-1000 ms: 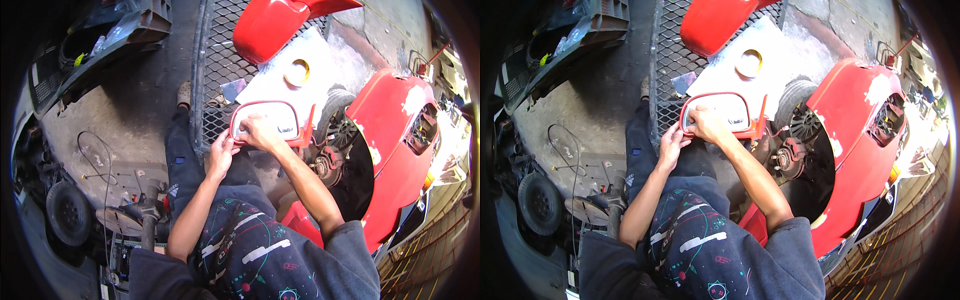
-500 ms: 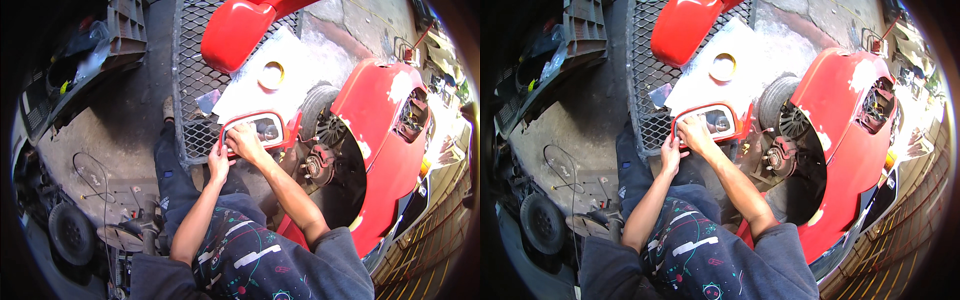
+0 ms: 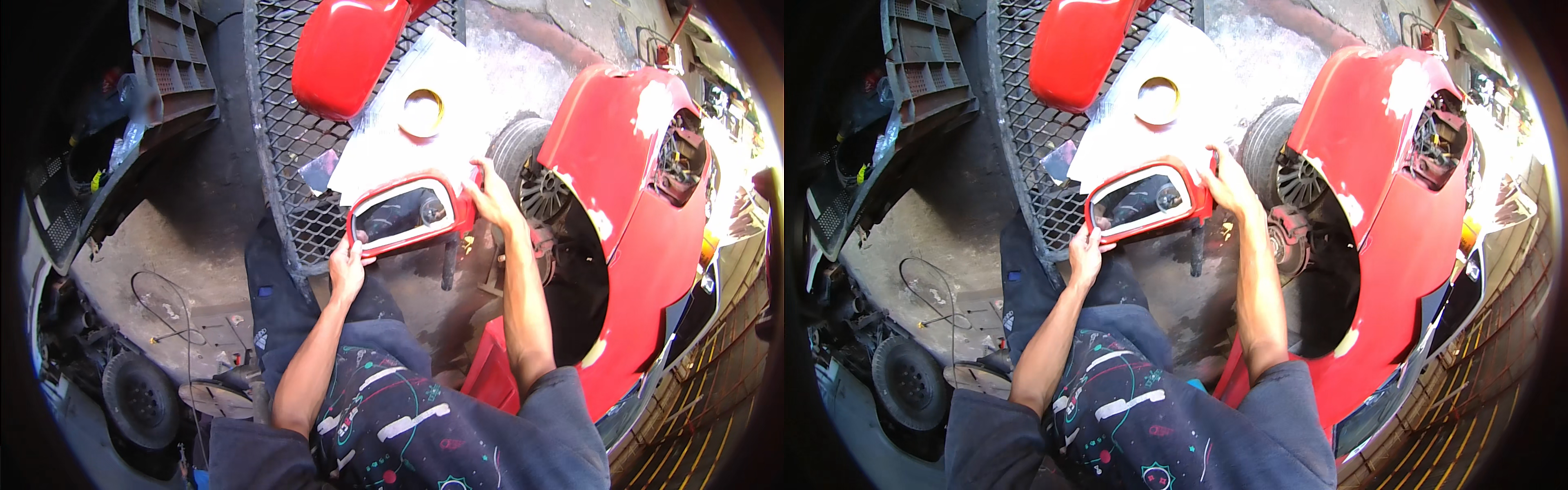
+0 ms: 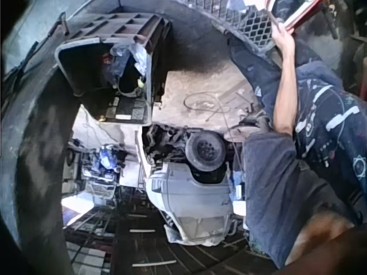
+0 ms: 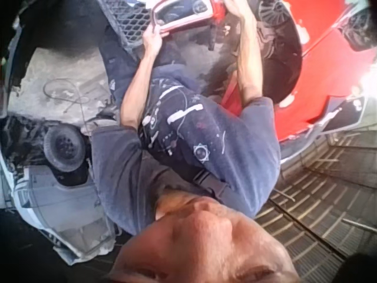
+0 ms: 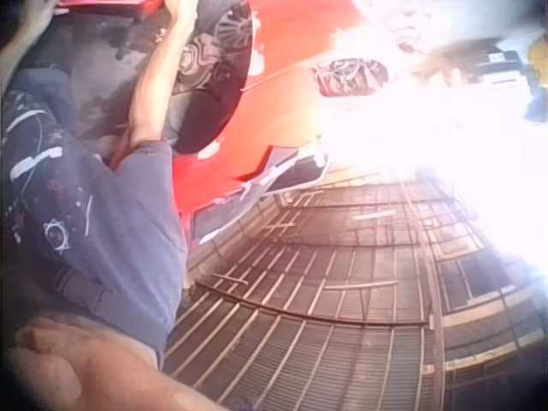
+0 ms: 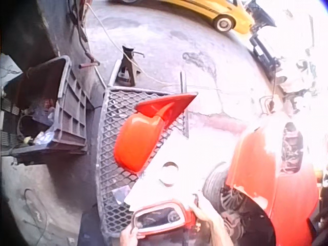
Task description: The person applies masking tape to the edges of a red car side mirror to protect the glass and surrounding areas. They carefully align and press the tape along the mirror's perimeter, then trim excess tape with a utility knife.
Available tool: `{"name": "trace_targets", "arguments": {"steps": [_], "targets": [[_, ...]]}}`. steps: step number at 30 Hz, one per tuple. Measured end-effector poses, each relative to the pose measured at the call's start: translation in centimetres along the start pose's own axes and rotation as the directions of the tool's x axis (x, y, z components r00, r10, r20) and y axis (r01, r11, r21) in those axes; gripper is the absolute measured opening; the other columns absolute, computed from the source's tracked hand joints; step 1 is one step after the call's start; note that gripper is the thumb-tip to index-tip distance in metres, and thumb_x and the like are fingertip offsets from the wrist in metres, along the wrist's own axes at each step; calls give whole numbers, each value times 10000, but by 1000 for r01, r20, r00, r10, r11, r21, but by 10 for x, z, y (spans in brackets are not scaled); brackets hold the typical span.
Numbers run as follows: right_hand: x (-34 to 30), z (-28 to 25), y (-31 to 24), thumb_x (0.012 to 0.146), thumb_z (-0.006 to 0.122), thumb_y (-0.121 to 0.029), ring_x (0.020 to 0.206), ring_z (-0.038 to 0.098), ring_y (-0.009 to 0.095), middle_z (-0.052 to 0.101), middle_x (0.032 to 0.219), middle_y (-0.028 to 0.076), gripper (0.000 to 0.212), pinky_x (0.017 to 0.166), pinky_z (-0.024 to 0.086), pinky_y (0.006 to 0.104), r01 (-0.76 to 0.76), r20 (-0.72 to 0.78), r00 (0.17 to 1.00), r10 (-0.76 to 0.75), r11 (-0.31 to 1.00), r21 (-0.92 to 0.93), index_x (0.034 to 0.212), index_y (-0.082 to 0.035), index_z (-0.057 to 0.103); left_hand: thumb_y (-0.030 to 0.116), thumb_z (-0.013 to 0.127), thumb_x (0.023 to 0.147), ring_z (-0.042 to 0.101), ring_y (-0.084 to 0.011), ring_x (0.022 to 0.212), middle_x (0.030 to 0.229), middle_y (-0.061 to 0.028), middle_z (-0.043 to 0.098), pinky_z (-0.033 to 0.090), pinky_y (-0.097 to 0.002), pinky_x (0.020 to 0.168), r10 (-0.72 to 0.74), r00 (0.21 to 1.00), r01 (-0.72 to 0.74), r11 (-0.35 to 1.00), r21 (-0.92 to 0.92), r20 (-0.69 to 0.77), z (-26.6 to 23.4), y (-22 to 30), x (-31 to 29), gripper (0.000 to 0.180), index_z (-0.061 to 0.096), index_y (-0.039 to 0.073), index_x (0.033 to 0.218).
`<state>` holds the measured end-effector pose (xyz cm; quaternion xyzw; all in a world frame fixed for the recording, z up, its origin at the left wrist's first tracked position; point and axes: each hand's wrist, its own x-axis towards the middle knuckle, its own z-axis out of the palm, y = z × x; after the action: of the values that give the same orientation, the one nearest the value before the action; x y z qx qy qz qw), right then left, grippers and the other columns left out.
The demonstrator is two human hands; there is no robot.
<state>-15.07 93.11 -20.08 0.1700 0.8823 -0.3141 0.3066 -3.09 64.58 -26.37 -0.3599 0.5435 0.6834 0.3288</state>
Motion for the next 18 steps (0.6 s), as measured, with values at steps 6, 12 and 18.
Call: {"name": "trace_targets", "arguments": {"steps": [6, 12, 18], "targets": [[-15, 5, -27, 943, 526, -215, 885, 601, 482, 604, 883, 306, 345, 730, 484, 469, 103, -148, 981, -129, 980, -171, 1154, 25, 397, 184, 431, 1004, 671, -184, 800, 932, -112, 640, 594, -295, 661, -65, 994, 56, 993, 106, 84, -32, 50, 4, 259, 596, -13, 1040], [-63, 46, -69, 940, 481, -261, 817, 603, 500, 602, 819, 346, 413, 708, 485, 518, -241, -127, 958, 259, 961, 139, 1094, 114, 403, 273, 508, 957, 700, -243, 764, 779, -212, 671, 500, -363, 642, 388, 922, -308, 721, 620, 6, -76, 147, 18, 351, 641, -20, 1098], [-50, 105, -96, 922, 463, -252, 846, 581, 529, 580, 853, 381, 402, 751, 449, 550, -367, -223, 885, 408, 908, 204, 1101, 100, 386, 320, 476, 961, 650, -416, 837, 835, -256, 653, 492, -435, 719, 404, 914, -290, 602, 744, 29, -95, 182, 61, 382, 661, 4, 1068]]}}
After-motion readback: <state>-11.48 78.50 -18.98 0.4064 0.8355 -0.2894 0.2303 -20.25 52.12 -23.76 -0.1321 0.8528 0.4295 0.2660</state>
